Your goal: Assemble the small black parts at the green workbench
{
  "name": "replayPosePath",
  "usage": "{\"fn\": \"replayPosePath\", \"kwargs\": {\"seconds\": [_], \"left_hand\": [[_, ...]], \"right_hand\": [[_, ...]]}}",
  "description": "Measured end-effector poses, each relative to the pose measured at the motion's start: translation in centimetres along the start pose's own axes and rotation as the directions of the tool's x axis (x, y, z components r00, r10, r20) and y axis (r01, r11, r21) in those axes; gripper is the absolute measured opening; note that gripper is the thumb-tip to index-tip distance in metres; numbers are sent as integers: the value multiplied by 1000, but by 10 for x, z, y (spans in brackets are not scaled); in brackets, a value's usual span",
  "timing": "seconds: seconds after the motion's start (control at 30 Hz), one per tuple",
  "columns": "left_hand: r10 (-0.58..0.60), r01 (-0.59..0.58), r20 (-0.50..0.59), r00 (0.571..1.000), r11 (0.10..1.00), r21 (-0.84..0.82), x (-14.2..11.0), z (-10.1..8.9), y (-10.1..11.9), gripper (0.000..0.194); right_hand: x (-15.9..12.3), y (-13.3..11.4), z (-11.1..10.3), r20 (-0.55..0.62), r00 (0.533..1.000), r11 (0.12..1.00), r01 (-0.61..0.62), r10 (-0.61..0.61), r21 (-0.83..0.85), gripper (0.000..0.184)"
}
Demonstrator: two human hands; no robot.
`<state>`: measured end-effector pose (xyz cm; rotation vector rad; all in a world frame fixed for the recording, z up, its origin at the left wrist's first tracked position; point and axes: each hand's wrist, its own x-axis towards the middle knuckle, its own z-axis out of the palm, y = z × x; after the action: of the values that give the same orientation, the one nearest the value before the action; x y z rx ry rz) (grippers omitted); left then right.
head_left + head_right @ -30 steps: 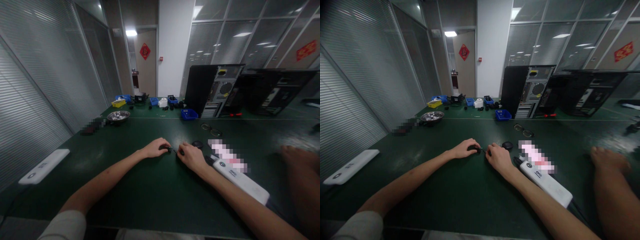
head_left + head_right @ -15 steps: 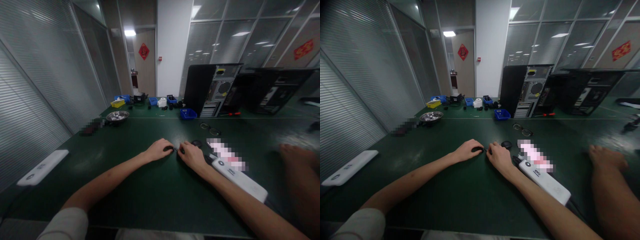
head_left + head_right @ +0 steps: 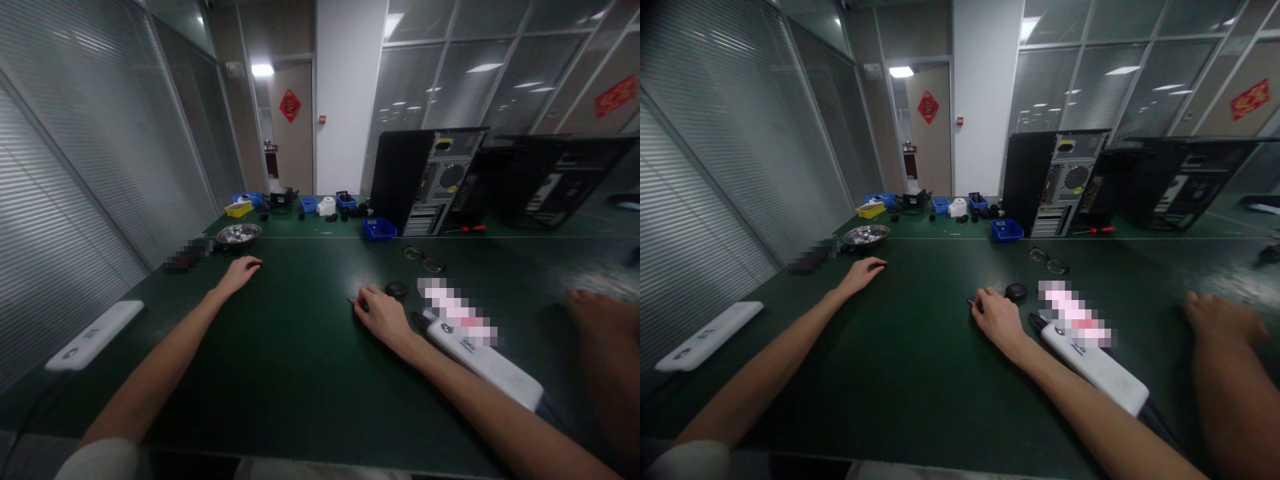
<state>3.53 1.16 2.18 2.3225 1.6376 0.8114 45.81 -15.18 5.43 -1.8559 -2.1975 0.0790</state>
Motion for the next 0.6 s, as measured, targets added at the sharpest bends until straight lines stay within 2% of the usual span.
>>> {"fn": "replayPosePath", "kwargs": {"seconds": [0.1, 0.2, 0.43, 0.6], "left_hand": [[-151, 163, -111, 982, 980, 110, -8, -29, -55, 32], [-216, 241, -181, 959, 962, 130, -13, -37, -77, 32], [-195, 227, -230, 954, 966, 125, -10, -33, -74, 37], [-165, 202, -236, 958, 969, 143, -11, -35, -70, 33]], "right_hand": [[-1, -1, 1, -4, 1000, 1000, 6, -6, 4, 17], [0, 1, 4, -20, 1000, 1000, 14, -14, 0, 15], [2, 3, 9, -22, 1000, 1000, 13, -13, -13, 15], [2, 3, 10, -19, 1000, 1000, 6, -6, -14, 16]]}}
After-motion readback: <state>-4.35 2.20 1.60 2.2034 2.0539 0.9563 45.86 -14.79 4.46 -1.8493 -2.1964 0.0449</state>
